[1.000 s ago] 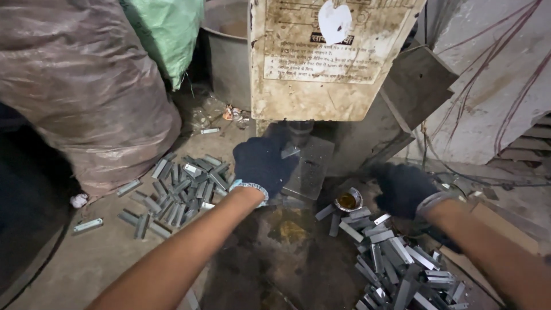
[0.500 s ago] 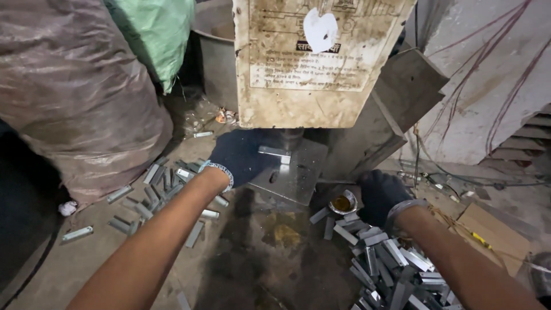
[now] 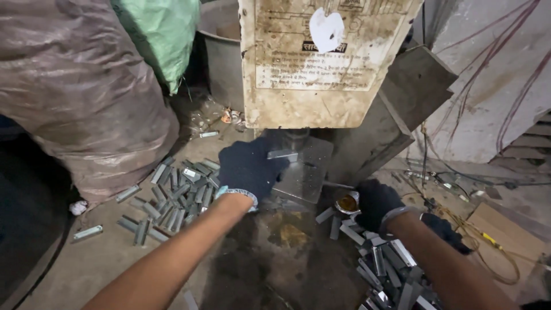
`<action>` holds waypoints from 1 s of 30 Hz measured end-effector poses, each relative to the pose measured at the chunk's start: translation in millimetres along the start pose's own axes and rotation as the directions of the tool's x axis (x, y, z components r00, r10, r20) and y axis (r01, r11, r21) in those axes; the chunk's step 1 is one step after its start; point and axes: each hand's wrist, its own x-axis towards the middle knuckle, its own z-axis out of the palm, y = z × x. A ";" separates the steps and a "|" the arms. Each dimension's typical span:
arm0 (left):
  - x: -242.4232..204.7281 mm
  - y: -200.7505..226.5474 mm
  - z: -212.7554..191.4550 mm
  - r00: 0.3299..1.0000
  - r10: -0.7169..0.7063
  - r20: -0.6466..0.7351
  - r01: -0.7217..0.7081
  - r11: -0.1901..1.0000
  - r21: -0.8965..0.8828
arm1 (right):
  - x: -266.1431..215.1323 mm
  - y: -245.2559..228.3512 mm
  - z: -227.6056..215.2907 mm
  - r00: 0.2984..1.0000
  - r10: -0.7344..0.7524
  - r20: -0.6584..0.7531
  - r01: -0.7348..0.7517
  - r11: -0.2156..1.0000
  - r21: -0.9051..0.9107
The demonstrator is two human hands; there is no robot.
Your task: Manually stamping small metal components using a mechanical press machine in an industrial setting.
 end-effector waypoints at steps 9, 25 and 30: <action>7.6 -11.6 2.7 0.998 0.051 0.036 -0.050 0.999 -0.022 | 5.6 2.2 20.6 0.992 0.020 0.122 -0.019 1.000 -0.002; -7.9 -9.2 -3.0 0.989 -0.021 0.144 0.034 0.995 -0.089 | -51.2 11.4 -123.5 0.967 -0.202 -0.155 0.188 0.977 -0.097; -23.3 2.8 9.5 0.997 -0.074 0.018 0.075 0.993 -0.087 | -42.3 23.7 -104.1 0.943 -0.256 -0.214 0.231 0.963 -0.137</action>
